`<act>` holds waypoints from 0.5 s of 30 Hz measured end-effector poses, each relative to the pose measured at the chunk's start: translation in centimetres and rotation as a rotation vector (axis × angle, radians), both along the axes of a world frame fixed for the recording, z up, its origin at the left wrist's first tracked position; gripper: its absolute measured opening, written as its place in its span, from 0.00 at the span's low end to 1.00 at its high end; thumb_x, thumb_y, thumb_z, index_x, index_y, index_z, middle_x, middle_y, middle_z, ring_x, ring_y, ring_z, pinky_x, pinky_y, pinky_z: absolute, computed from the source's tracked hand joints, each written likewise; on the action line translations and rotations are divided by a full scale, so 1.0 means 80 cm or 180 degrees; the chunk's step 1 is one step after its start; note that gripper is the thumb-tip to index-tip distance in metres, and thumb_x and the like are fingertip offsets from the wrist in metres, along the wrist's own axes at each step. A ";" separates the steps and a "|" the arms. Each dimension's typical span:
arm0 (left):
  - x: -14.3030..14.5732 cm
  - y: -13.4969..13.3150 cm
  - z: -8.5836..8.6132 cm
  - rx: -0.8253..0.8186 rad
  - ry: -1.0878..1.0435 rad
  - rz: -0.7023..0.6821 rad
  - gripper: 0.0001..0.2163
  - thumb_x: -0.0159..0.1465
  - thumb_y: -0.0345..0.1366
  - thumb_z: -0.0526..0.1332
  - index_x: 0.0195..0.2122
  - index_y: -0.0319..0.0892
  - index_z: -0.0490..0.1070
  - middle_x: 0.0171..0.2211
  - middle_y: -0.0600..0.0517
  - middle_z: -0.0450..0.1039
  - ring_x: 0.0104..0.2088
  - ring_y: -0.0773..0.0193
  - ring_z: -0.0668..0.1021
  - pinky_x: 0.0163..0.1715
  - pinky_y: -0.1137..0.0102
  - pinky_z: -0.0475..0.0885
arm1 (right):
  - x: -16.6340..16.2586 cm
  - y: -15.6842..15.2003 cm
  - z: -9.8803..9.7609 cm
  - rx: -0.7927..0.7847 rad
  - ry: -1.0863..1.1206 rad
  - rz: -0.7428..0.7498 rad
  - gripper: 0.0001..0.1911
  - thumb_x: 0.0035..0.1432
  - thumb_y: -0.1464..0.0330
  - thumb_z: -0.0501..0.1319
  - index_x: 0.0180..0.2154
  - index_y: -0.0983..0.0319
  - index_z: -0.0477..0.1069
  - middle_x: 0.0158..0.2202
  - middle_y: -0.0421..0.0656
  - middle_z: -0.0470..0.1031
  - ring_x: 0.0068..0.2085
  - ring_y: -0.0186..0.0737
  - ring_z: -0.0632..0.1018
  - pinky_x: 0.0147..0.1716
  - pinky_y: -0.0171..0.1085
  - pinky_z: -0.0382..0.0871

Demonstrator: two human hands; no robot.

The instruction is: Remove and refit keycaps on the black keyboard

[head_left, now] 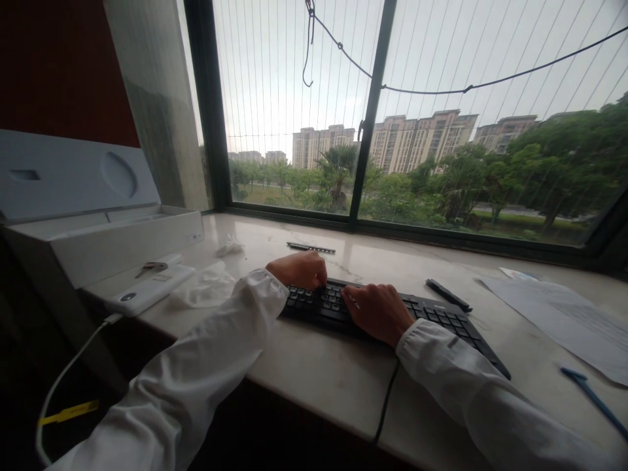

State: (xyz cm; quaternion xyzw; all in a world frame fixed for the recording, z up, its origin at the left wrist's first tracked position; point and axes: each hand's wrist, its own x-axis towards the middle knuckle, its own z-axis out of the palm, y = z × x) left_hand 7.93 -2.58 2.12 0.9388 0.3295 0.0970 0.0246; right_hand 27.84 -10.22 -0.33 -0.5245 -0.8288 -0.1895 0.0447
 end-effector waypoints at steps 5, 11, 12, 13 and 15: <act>0.024 -0.033 0.011 0.0548 0.0634 0.0541 0.10 0.50 0.28 0.59 0.29 0.40 0.79 0.28 0.44 0.77 0.29 0.59 0.77 0.31 0.68 0.70 | 0.000 0.001 -0.002 0.0033 0.0056 0.0043 0.24 0.66 0.61 0.40 0.37 0.57 0.73 0.30 0.47 0.78 0.31 0.43 0.78 0.30 0.36 0.61; 0.043 -0.066 -0.002 0.0588 0.0777 0.1157 0.09 0.51 0.32 0.60 0.32 0.35 0.77 0.30 0.39 0.75 0.33 0.55 0.78 0.35 0.66 0.71 | 0.002 0.001 -0.003 0.0020 0.0108 0.0058 0.23 0.65 0.61 0.41 0.37 0.58 0.73 0.30 0.47 0.77 0.32 0.43 0.78 0.31 0.36 0.61; 0.044 -0.071 -0.007 0.0588 0.0762 0.1221 0.09 0.52 0.32 0.60 0.32 0.35 0.76 0.30 0.40 0.75 0.33 0.55 0.78 0.36 0.66 0.71 | 0.002 0.001 -0.002 0.0005 0.0114 0.0051 0.22 0.65 0.61 0.41 0.37 0.58 0.73 0.30 0.47 0.77 0.32 0.43 0.78 0.31 0.36 0.61; 0.045 -0.075 -0.012 0.0602 0.0746 0.1267 0.08 0.53 0.31 0.59 0.32 0.35 0.76 0.30 0.40 0.74 0.33 0.56 0.78 0.36 0.67 0.71 | 0.001 0.001 -0.001 -0.0008 0.0107 0.0044 0.22 0.65 0.61 0.41 0.37 0.58 0.73 0.30 0.47 0.77 0.32 0.43 0.78 0.31 0.36 0.61; 0.046 -0.082 -0.022 0.0662 0.0708 0.1278 0.08 0.56 0.30 0.57 0.32 0.35 0.75 0.30 0.39 0.74 0.34 0.55 0.77 0.37 0.66 0.70 | 0.001 0.000 0.000 -0.0032 0.0067 0.0027 0.22 0.65 0.61 0.42 0.37 0.58 0.73 0.30 0.47 0.77 0.32 0.43 0.78 0.31 0.36 0.61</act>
